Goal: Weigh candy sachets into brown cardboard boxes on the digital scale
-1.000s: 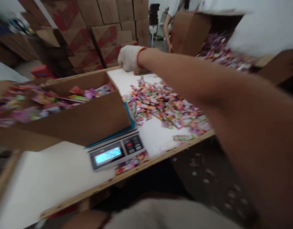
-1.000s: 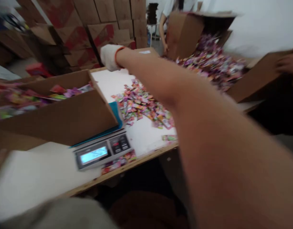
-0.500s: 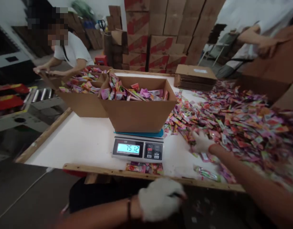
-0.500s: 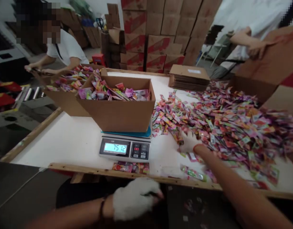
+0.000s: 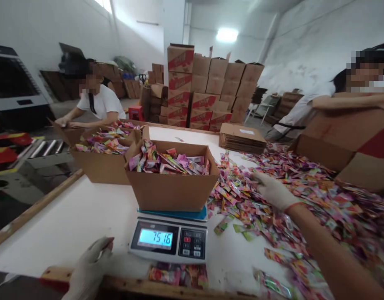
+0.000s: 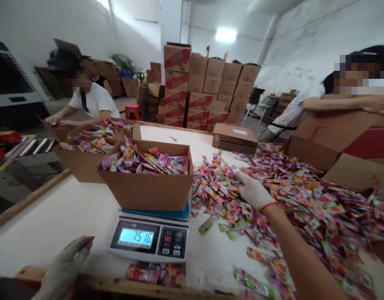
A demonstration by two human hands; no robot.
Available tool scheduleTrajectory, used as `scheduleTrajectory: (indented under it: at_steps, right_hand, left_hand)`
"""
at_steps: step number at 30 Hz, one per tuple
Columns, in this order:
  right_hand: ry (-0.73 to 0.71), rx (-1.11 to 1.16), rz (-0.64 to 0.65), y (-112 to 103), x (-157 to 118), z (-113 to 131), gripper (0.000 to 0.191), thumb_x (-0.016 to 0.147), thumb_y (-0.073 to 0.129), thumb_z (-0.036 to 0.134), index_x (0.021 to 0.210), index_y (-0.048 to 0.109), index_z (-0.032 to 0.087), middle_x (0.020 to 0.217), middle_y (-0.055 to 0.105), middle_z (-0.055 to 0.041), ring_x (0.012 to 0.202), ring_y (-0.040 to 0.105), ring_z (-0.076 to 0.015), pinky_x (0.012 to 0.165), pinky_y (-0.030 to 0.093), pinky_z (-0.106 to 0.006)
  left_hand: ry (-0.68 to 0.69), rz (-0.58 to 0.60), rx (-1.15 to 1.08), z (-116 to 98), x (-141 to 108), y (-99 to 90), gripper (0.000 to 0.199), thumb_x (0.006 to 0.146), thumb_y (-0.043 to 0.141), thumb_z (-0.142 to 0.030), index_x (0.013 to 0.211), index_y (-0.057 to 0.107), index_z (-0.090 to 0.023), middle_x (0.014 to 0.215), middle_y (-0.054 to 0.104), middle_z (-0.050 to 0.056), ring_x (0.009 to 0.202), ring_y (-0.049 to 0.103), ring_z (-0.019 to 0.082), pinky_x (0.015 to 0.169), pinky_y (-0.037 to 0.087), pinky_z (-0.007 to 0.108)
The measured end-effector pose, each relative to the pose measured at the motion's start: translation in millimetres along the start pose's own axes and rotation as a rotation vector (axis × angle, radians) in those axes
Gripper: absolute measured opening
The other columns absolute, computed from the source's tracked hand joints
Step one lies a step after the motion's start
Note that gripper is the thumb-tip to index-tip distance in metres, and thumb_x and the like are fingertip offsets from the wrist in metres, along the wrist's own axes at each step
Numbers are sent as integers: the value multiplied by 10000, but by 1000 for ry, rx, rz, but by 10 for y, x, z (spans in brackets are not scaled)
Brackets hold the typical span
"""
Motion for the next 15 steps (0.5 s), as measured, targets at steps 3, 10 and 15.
scheduleTrajectory:
  at_steps: [3,10,15]
  right_hand:
    - [-399,285,-127,-557,150,1179,481,877,660,268,1356,701,243,1236,787,-91,1069,765,-277,902,643,-399]
    - [-909,361,94,-282,262,3168,577,795,730,210,1371,704,191,1280,768,-63,1205,728,-245,1113,575,-388]
    - [-605,572,-262,-234,251,2069,487,980,559,367,1441,603,219,1363,727,-109,1282,695,-252,1105,574,-444]
  left_hand:
    - [-41,59,121,90,142,46,277,838,479,-433,803,711,-286,1014,845,89,1039,767,335,925,572,420]
    - [-29,195,307,45,27,149,354,975,394,-379,806,686,-272,1075,818,93,1009,757,301,881,520,386]
    - [-14,192,302,54,-16,158,327,991,418,-378,893,705,-257,1136,806,110,1050,745,311,906,496,387]
Point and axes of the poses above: each hand's wrist, its own x-axis towards the middle knuckle, its own y-axis out of the palm, z = x × y, the point moved 9 cm from there along x, towards the middle knuckle
